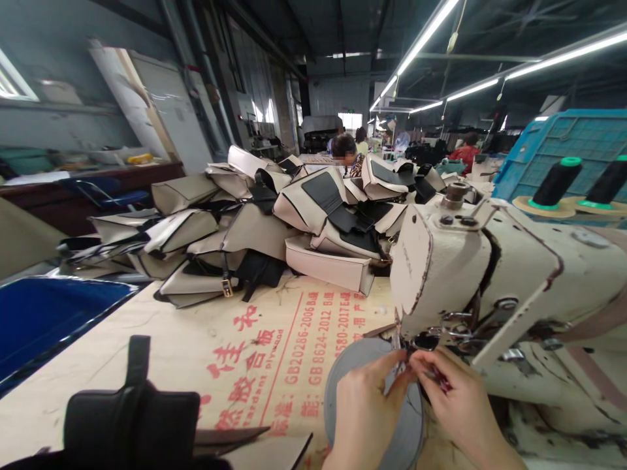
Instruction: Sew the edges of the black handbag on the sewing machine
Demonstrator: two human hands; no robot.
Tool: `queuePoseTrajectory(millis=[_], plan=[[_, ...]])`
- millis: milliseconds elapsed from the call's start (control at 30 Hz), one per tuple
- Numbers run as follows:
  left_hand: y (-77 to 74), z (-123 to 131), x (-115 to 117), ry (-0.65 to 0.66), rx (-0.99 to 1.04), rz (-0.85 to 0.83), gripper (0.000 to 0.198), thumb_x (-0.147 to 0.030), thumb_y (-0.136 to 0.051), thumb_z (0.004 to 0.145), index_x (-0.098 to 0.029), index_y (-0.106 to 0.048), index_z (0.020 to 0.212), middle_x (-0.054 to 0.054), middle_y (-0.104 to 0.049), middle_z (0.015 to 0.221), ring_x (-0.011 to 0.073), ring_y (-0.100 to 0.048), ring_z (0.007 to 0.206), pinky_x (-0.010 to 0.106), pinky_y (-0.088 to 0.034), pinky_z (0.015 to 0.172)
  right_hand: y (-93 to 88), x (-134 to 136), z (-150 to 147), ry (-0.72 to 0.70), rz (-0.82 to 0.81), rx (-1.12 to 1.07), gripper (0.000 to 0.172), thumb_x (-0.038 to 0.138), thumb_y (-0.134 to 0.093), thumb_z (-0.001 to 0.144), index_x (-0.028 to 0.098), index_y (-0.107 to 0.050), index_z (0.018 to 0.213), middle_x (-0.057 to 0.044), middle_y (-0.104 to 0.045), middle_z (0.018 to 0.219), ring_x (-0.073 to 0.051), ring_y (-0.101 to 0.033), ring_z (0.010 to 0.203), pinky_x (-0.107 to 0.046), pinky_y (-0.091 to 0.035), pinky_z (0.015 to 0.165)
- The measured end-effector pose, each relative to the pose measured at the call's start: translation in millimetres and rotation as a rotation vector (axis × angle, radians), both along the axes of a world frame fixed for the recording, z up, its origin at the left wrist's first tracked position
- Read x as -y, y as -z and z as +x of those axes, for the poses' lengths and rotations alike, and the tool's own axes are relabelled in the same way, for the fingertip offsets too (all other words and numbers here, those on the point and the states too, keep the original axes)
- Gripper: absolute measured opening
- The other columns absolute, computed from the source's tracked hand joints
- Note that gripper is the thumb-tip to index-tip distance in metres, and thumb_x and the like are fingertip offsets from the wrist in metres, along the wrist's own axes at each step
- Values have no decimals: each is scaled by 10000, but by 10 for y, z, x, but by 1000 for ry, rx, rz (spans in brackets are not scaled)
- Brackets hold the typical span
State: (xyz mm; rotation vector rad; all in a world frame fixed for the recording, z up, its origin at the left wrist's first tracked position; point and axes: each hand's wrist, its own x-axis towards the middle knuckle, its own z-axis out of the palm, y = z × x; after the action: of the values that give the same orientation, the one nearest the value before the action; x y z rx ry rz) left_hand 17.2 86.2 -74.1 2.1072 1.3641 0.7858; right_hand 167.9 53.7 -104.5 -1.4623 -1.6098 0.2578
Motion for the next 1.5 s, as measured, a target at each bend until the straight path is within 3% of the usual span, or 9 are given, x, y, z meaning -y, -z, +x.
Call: queuePoseTrajectory(millis=[167,300,533,833,1500], plan=[[76,-8,14,82,94,104,237,-302,-440,861,-293,-662,945,-4,-663,680,120,-593,570,190,-396,509,-134,24,-34,0,-35,-126,155,337,-525,843,224,-604,773,14,-611,716,-120,-556,619,-205,-414,554],[111,17,21,75,113,188,232,-258,-430,865,-235,-656,908,4,-648,655,114,-585,560,188,-386,501,-151,14,-39,-18,-48,-147,159,337,-518,850,225,-606,779,11,-621,744,-125,-573,670,-200,-431,590],[108,105,-7,-58,133,161,154,-185,-466,831,-201,-605,895,11,-673,740,111,-592,588,195,-340,482,-55,3,33,206,172,51,250,404,-530,835,172,-603,778,-39,-645,761,-142,-597,664,-213,-432,592],[126,128,-49,-104,118,159,143,-181,-460,823,-203,-588,883,-7,-651,662,95,-536,485,206,-276,443,-64,-4,73,336,339,251,343,445,-486,859,145,-599,735,-56,-626,627,-156,-574,545,-249,-406,547],[94,115,-11,-103,165,124,155,-184,-457,831,-192,-598,894,-9,-642,653,84,-509,465,201,-315,471,49,21,119,285,341,323,289,396,-501,859,145,-605,763,-69,-645,696,-173,-601,603,-256,-423,576]])
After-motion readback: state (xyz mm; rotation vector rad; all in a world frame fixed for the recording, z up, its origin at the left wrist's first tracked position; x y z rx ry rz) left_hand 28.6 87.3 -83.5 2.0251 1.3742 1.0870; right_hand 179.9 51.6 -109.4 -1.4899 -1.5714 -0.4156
